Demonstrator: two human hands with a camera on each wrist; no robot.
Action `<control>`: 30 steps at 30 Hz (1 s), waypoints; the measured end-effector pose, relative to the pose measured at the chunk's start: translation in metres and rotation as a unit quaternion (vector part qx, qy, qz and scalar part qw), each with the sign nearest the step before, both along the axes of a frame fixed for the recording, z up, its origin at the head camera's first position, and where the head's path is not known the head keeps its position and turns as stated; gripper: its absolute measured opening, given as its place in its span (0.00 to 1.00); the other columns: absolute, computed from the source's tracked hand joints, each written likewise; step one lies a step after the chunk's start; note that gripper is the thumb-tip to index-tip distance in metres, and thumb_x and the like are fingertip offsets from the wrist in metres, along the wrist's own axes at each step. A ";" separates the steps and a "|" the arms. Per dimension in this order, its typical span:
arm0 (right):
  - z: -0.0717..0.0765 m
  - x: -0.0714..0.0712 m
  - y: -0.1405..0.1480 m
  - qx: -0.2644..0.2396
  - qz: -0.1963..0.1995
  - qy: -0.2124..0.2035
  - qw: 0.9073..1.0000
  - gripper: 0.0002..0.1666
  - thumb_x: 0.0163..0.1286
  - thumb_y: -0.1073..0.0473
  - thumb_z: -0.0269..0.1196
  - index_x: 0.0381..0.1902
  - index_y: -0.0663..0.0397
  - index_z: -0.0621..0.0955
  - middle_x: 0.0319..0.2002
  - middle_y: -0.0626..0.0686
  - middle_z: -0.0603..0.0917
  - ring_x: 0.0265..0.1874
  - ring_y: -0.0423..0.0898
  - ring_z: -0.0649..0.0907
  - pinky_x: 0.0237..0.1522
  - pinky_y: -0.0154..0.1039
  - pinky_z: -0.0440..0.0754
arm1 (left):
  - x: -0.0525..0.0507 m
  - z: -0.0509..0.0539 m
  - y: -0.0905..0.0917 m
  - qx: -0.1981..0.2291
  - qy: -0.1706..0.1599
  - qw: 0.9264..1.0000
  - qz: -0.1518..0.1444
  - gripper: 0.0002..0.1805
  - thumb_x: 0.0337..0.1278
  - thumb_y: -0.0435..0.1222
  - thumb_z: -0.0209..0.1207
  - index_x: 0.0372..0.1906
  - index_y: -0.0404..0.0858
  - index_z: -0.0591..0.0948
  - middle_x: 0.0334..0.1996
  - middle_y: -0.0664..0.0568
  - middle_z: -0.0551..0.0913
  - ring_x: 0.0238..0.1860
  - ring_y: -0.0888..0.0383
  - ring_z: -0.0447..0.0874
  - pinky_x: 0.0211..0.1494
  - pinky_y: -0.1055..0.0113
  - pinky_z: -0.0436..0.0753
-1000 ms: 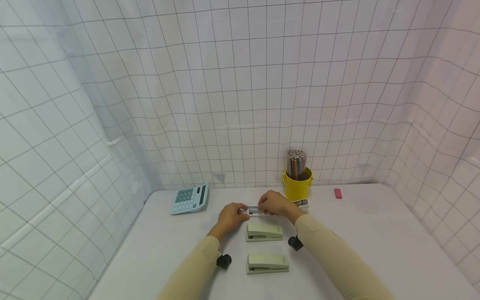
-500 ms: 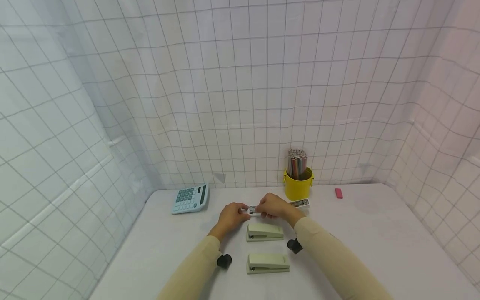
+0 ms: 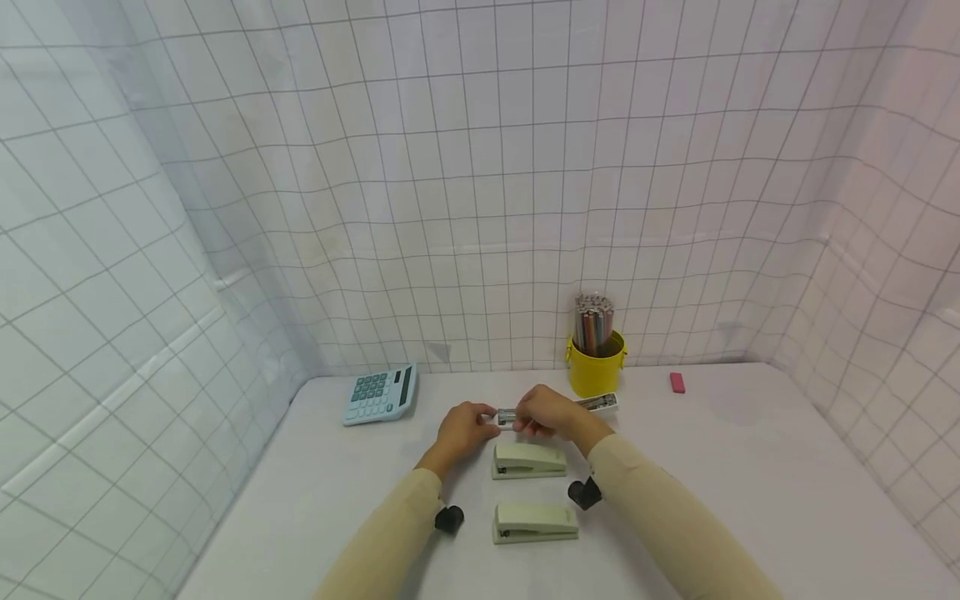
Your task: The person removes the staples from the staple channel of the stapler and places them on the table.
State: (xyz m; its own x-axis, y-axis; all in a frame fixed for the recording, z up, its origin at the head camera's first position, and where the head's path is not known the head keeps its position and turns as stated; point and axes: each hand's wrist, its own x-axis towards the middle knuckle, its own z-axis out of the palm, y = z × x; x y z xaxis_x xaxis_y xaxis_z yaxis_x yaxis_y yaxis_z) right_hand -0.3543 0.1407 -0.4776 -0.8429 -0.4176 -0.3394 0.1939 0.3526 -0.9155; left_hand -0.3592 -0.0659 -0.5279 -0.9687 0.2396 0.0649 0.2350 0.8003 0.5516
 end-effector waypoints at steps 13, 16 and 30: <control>-0.004 0.002 -0.003 -0.095 -0.096 -0.084 0.987 0.19 0.76 0.65 0.53 0.57 0.75 0.76 0.26 0.49 0.85 0.17 0.35 0.80 0.20 0.25 0.76 | -0.001 -0.002 0.000 -0.004 -0.003 1.000 0.002 0.19 0.55 0.41 0.72 0.52 0.42 0.88 0.28 0.56 0.81 0.30 0.60 0.74 0.37 0.62 0.75; -0.003 0.002 -0.004 -0.094 -0.097 -0.067 0.989 0.18 0.77 0.65 0.53 0.57 0.75 0.76 0.27 0.50 0.85 0.17 0.36 0.81 0.20 0.26 0.78 | -0.001 -0.002 0.000 0.000 -0.003 1.000 0.001 0.19 0.55 0.40 0.73 0.52 0.41 0.88 0.28 0.56 0.81 0.29 0.60 0.74 0.36 0.62 0.75; -0.006 -0.003 -0.025 0.003 -0.119 0.071 0.990 0.08 0.67 0.73 0.62 0.44 0.69 0.79 0.32 0.56 0.82 0.22 0.43 0.80 0.25 0.32 0.81 | -0.001 0.000 -0.001 0.004 0.003 1.000 -0.010 0.17 0.56 0.39 0.72 0.51 0.41 0.88 0.28 0.55 0.81 0.30 0.60 0.74 0.37 0.62 0.75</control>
